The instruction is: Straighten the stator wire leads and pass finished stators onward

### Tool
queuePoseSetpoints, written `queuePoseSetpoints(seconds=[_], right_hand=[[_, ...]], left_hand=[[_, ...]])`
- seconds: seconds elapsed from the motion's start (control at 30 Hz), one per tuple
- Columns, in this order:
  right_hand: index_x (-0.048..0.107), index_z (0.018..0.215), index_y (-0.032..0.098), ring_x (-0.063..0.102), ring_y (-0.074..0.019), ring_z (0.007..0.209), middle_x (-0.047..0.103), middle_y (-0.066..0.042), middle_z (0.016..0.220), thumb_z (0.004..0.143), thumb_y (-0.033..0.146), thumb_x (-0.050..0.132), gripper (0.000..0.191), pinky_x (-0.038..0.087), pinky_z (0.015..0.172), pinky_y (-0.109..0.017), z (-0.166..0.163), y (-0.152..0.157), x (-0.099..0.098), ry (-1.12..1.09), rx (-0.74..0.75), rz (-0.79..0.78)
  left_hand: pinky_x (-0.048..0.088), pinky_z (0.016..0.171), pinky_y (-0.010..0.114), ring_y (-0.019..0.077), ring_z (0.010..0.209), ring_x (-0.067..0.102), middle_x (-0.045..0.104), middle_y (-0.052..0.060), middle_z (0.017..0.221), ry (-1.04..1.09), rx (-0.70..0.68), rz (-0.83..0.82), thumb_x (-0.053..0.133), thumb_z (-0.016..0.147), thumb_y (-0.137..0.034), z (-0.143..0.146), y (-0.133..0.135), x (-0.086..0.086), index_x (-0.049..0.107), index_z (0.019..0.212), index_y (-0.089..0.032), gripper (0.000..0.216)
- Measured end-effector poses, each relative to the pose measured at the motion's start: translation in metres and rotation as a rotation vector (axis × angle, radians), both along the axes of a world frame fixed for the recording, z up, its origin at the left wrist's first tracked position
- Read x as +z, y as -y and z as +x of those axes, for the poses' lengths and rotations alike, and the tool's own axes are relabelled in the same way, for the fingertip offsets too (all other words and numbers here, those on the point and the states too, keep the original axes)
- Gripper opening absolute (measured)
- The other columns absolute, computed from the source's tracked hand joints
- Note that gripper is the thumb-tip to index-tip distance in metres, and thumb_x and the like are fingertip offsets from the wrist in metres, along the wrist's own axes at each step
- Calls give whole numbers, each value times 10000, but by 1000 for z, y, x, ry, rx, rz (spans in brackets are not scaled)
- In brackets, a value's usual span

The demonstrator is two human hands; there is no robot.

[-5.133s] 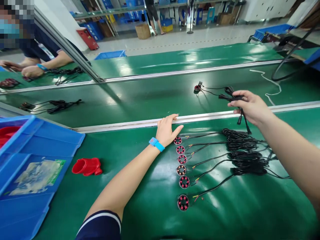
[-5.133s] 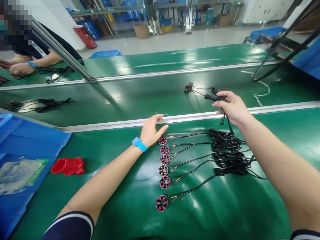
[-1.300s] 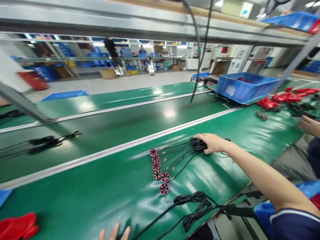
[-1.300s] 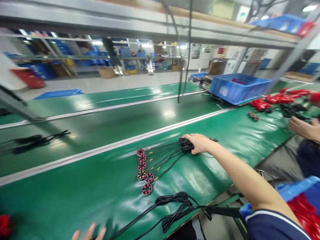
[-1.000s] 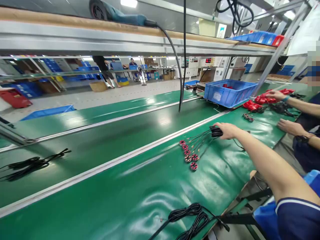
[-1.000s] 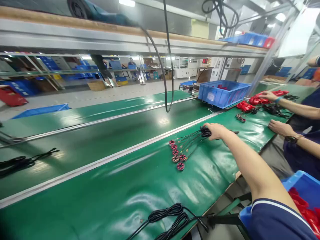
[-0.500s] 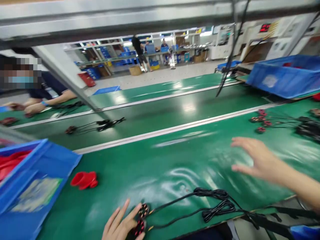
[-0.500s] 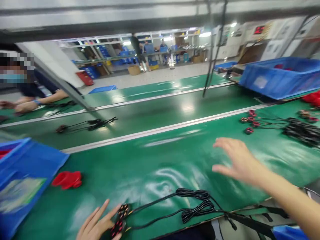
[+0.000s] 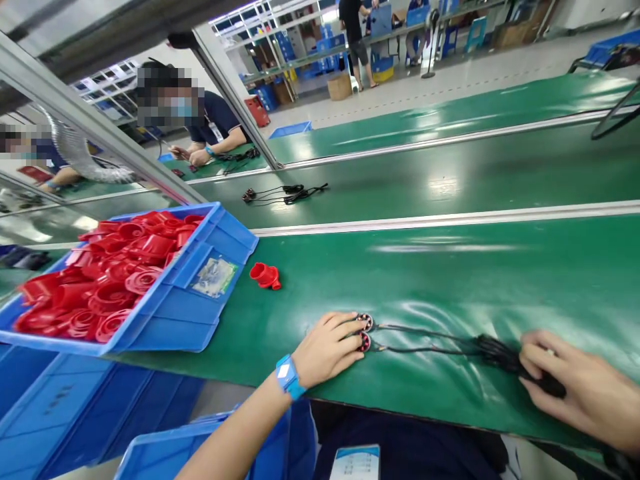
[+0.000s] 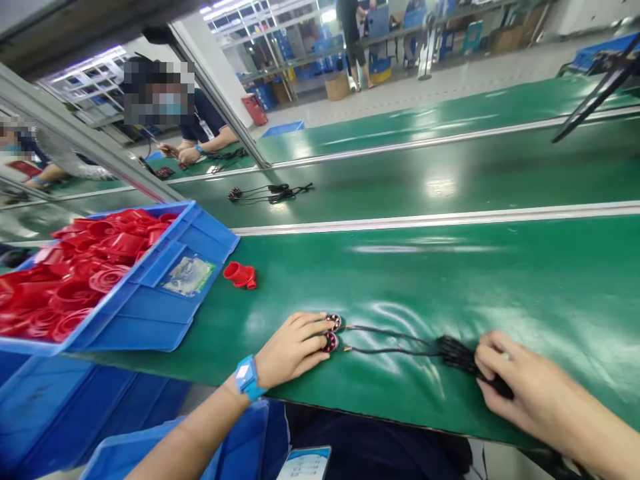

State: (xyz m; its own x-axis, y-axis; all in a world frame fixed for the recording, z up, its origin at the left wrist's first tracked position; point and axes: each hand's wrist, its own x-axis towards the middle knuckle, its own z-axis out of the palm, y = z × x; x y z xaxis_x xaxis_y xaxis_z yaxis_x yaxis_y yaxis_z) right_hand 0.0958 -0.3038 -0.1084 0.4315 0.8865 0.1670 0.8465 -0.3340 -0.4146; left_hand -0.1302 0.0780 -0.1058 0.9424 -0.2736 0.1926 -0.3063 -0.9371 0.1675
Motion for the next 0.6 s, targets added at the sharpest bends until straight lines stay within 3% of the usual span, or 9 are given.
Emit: queuePoseSetpoints(seconds=[0.17, 0.27, 0.43, 0.6], right_hand=[[464, 844, 269, 571, -162, 641, 519, -39, 937, 879, 381, 533, 137, 520, 590, -317, 65, -9, 28, 157, -72, 11], [471, 861, 247, 603, -187, 801, 542, -62, 996, 889, 435, 542, 202, 506, 714, -318, 96, -10, 28, 180, -171, -23], [601, 965, 236, 593, -256, 1006, 571, -95, 1161, 904, 502, 557, 277, 480, 898, -410, 111, -7, 0, 182, -182, -68], [647, 1068, 240, 571, -299, 1071, 601, -97, 1168, 942, 447, 495, 286, 449, 926, -477, 96, -11, -13, 360, -242, 43]], left_hand=[[423, 1024, 422, 242, 1242, 535, 604, 59, 1314, 2, -16, 6, 577, 986, -324, 80, -3, 1, 650, 1041, -201, 153], [420, 1000, 438, 252, 1186, 558, 620, 46, 1275, 12, 0, -3, 627, 949, -278, 115, -2, 3, 637, 1018, -195, 109], [410, 1012, 439, 265, 1238, 510, 581, 65, 1318, 73, 55, -74, 643, 929, -246, 126, 0, -5, 613, 984, -173, 96], [466, 882, 386, 229, 1043, 554, 588, 78, 1174, 76, 115, -151, 678, 925, -301, 118, 0, -16, 620, 1076, -183, 201]])
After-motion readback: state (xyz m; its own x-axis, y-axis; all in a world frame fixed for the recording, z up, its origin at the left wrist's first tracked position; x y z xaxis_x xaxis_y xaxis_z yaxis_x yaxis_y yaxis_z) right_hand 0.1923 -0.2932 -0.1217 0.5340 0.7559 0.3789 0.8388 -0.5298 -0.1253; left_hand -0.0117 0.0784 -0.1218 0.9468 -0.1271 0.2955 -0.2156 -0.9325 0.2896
